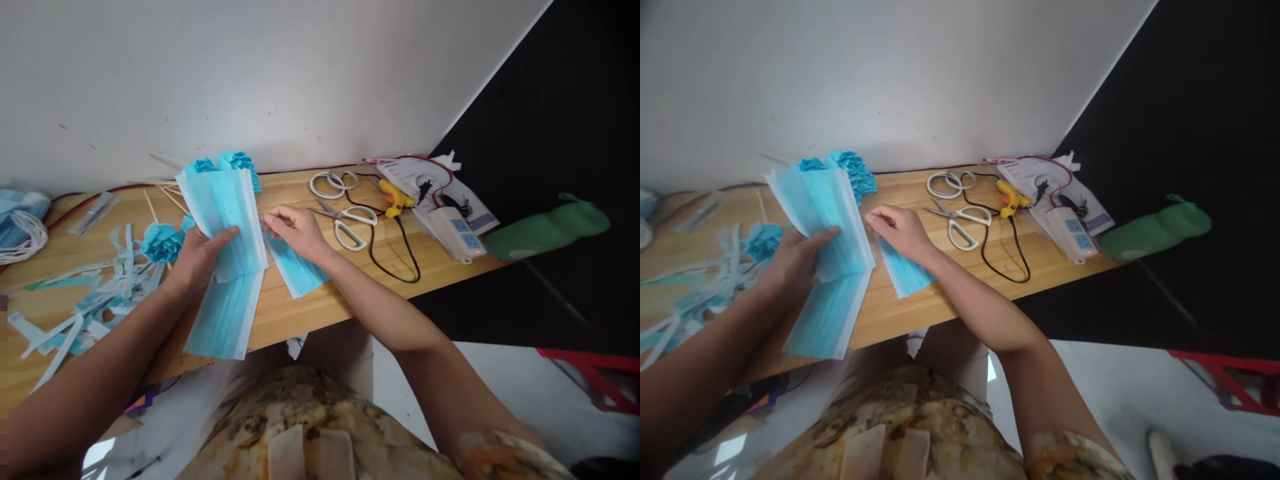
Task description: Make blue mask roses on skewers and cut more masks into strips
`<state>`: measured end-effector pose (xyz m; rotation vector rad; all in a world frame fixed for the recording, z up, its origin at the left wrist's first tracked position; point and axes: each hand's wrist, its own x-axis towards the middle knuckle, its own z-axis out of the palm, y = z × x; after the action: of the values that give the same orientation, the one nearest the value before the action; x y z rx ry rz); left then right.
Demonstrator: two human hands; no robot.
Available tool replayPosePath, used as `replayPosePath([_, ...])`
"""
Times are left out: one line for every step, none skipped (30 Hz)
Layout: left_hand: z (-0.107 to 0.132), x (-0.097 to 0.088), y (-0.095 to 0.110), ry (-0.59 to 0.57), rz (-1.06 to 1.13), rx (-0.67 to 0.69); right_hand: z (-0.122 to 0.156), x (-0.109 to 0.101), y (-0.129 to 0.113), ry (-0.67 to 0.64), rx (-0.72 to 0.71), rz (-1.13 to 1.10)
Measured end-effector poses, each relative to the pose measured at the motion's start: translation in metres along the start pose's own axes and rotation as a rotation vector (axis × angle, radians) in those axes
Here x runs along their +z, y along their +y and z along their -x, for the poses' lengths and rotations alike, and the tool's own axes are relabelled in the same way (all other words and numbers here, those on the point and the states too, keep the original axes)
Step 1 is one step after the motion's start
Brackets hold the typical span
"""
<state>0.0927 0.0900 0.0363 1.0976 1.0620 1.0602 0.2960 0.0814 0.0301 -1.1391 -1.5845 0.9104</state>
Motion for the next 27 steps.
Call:
replayPosePath([0.001, 0.001, 0.001, 0.011, 0.011, 0.004, -0.001, -0.006, -0.004, 0.023, -0.025, 0.085])
replayPosePath([0.001, 0.001, 0.002, 0.017, 0.017, 0.009, -0.001, -0.013, -0.01, 0.045, -0.053, 0.193])
replayPosePath([0.001, 0.001, 0.003, 0.018, 0.016, 0.014, -0.002, -0.023, -0.016, 0.06, -0.082, 0.324])
replayPosePath([0.001, 0.001, 0.004, 0.017, 0.013, 0.019, -0.002, -0.034, -0.022, 0.08, -0.114, 0.458])
replayPosePath([0.001, 0.0, 0.004, 0.016, 0.008, 0.023, -0.001, -0.047, -0.027, 0.084, -0.125, 0.57])
replayPosePath([0.0, 0.0, 0.004, 0.01, 0.0, 0.023, 0.001, -0.061, -0.03, 0.073, -0.112, 0.664])
replayPosePath([-0.001, -0.001, 0.004, 0.005, -0.008, 0.022, 0.004, -0.075, -0.031, 0.062, -0.087, 0.754])
replayPosePath([-0.001, -0.002, 0.004, 0.004, -0.012, 0.022, 0.008, -0.089, -0.029, 0.057, -0.051, 0.849])
replayPosePath([-0.002, -0.002, 0.003, 0.003, -0.014, 0.023, 0.012, -0.101, -0.026, 0.065, -0.009, 0.949])
replayPosePath([-0.002, -0.002, 0.004, 0.002, -0.014, 0.024, 0.017, -0.112, -0.02, 0.064, 0.048, 1.053])
replayPosePath([-0.003, -0.002, 0.004, -0.001, -0.012, 0.023, 0.023, -0.12, -0.014, 0.054, 0.116, 1.149])
replayPosePath([-0.003, -0.002, 0.004, -0.001, -0.009, 0.024, 0.029, -0.126, -0.007, 0.034, 0.177, 1.227])
replayPosePath([-0.004, -0.002, 0.003, 0.002, -0.005, 0.028, 0.034, -0.129, -0.001, 0.01, 0.22, 1.279])
replayPosePath([-0.004, -0.002, 0.003, 0.003, -0.002, 0.033, 0.039, -0.129, 0.004, -0.012, 0.24, 1.311])
replayPosePath([-0.005, -0.002, 0.002, 0.006, -0.002, 0.038, 0.043, -0.128, 0.009, -0.028, 0.242, 1.322])
replayPosePath([-0.006, -0.002, 0.001, 0.009, -0.003, 0.042, 0.046, -0.125, 0.012, -0.033, 0.233, 1.314])
replayPosePath([-0.006, -0.002, 0.0, 0.009, -0.007, 0.043, 0.048, -0.123, 0.015, -0.027, 0.217, 1.292])
replayPosePath([-0.007, -0.002, -0.001, 0.008, -0.011, 0.042, 0.048, -0.12, 0.017, -0.012, 0.2, 1.261])
replayPosePath([-0.008, -0.003, -0.002, 0.003, -0.014, 0.041, 0.048, -0.119, 0.018, 0.008, 0.186, 1.224])
replayPosePath([-0.008, -0.003, -0.002, -0.001, -0.013, 0.045, 0.047, -0.119, 0.019, 0.033, 0.178, 1.184])
replayPosePath([-0.008, -0.003, -0.003, -0.01, -0.006, 0.052, 0.045, -0.121, 0.02, 0.061, 0.174, 1.145])
replayPosePath([-0.009, -0.003, -0.003, -0.02, 0.008, 0.06, 0.042, -0.124, 0.02, 0.088, 0.174, 1.095])
replayPosePath([-0.009, -0.003, -0.002, -0.028, 0.025, 0.06, 0.039, -0.128, 0.019, 0.117, 0.181, 1.023])
replayPosePath([-0.009, -0.003, -0.002, -0.039, 0.042, 0.05, 0.035, -0.132, 0.018, 0.138, 0.186, 0.911])
replayPosePath([-0.009, -0.002, -0.002, -0.049, 0.056, 0.028, 0.032, -0.134, 0.016, 0.142, 0.188, 0.753])
replayPosePath([-0.009, -0.002, -0.001, -0.057, 0.067, -0.003, 0.029, -0.135, 0.012, 0.13, 0.188, 0.566])
replayPosePath([-0.01, -0.002, -0.001, -0.059, 0.076, -0.036, 0.026, -0.133, 0.007, 0.102, 0.189, 0.37])
